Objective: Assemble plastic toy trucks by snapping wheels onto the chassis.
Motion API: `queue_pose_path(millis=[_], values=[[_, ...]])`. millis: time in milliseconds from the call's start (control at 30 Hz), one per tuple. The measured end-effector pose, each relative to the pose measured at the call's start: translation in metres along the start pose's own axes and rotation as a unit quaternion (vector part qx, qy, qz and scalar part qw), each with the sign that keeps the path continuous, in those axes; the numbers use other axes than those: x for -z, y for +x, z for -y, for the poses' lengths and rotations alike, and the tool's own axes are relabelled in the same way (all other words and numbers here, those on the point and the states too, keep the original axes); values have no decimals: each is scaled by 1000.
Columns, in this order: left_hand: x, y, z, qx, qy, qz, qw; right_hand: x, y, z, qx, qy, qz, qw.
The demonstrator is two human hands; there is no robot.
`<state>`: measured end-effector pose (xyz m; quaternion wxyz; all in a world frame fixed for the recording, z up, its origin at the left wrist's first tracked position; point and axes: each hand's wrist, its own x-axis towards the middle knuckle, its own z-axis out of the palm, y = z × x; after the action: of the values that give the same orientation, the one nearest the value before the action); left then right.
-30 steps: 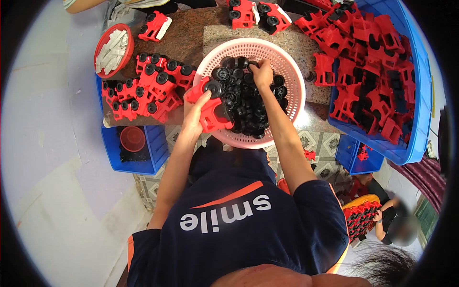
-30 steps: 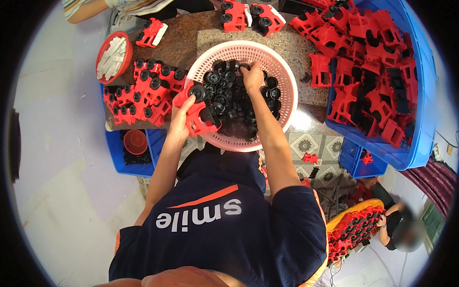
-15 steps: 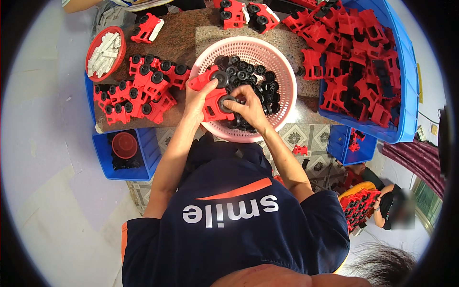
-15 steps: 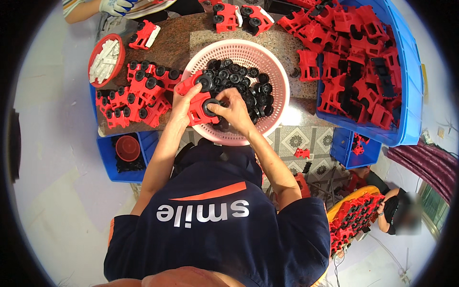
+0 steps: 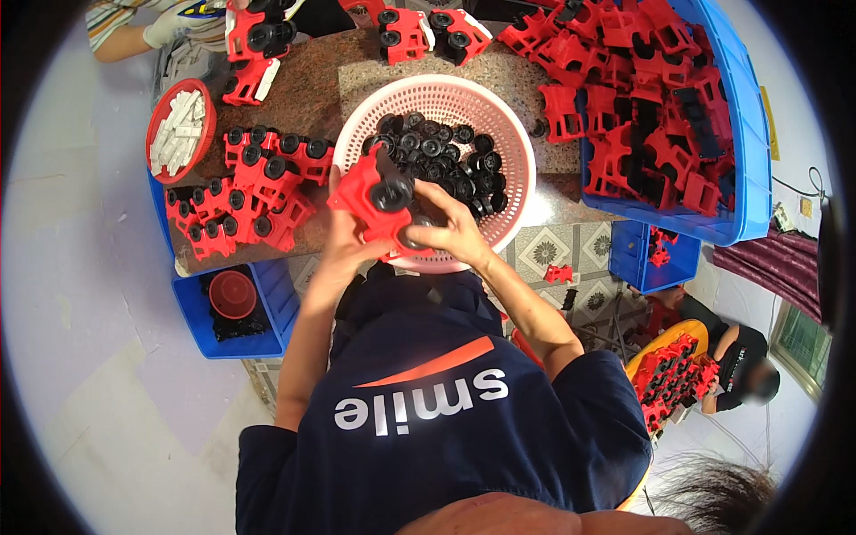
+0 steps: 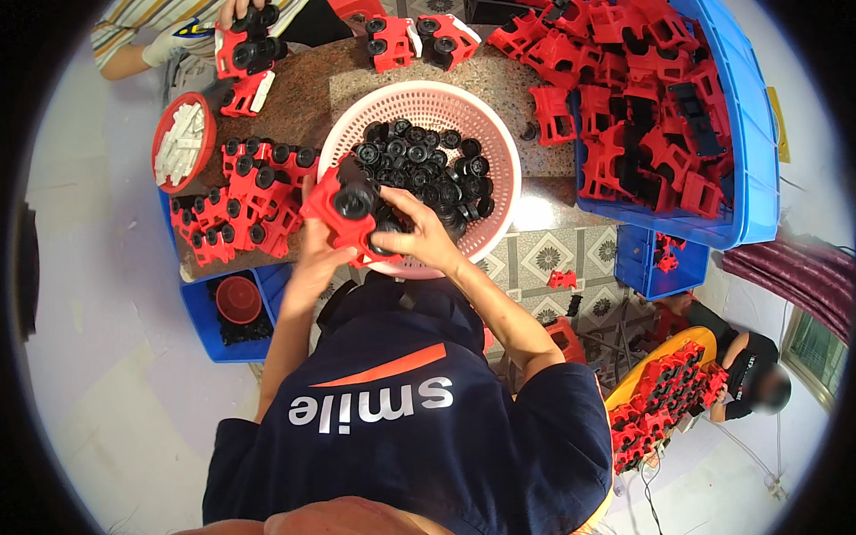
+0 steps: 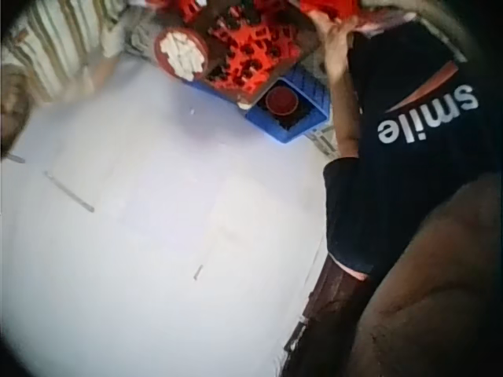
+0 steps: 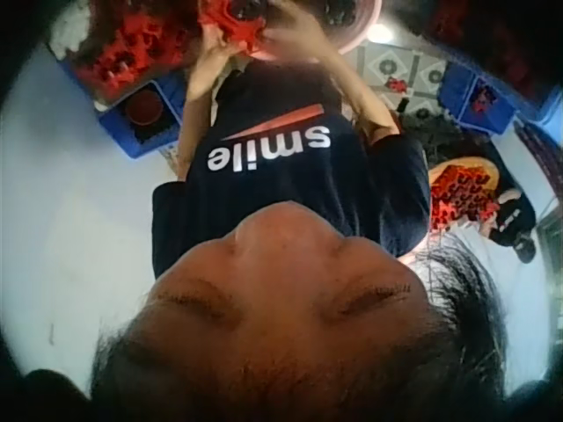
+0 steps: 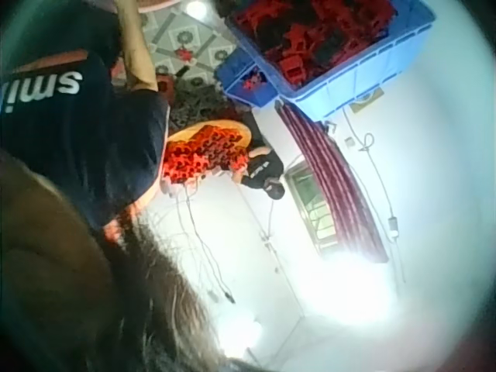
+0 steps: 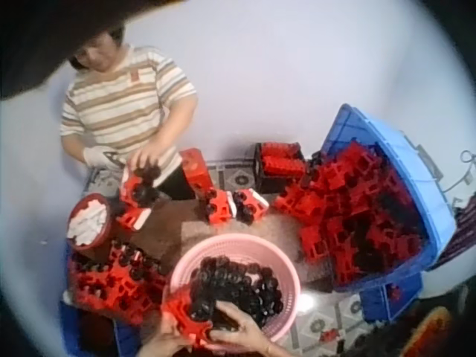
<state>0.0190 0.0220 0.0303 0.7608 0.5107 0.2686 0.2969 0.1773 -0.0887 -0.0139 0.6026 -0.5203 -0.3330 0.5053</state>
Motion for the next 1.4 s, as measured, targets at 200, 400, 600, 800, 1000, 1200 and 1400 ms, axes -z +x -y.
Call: queue_pose_path(millis=[200, 400, 600, 800, 1000, 1200, 1400], values=[[78, -24, 29, 340, -276, 108, 893, -5, 7, 56, 261, -326, 295, 859], [55, -10, 14, 349, -71, 206, 911, 88, 117, -69, 172, -418, 10, 892], [-15, -1, 30, 390, -242, 185, 869, 70, 141, -174, -1, -612, -161, 774], [-37, 22, 9, 364, -111, 92, 920, 113, 130, -150, 116, -449, -282, 840], [22, 31, 28, 210, -110, -52, 970, 83, 55, 15, -53, 75, -208, 974], [24, 34, 27, 171, -67, 10, 983, 28, 21, 34, -82, 73, -87, 990], [41, 33, 27, 156, -57, 116, 979, 13, 7, 15, -129, -38, -83, 987]])
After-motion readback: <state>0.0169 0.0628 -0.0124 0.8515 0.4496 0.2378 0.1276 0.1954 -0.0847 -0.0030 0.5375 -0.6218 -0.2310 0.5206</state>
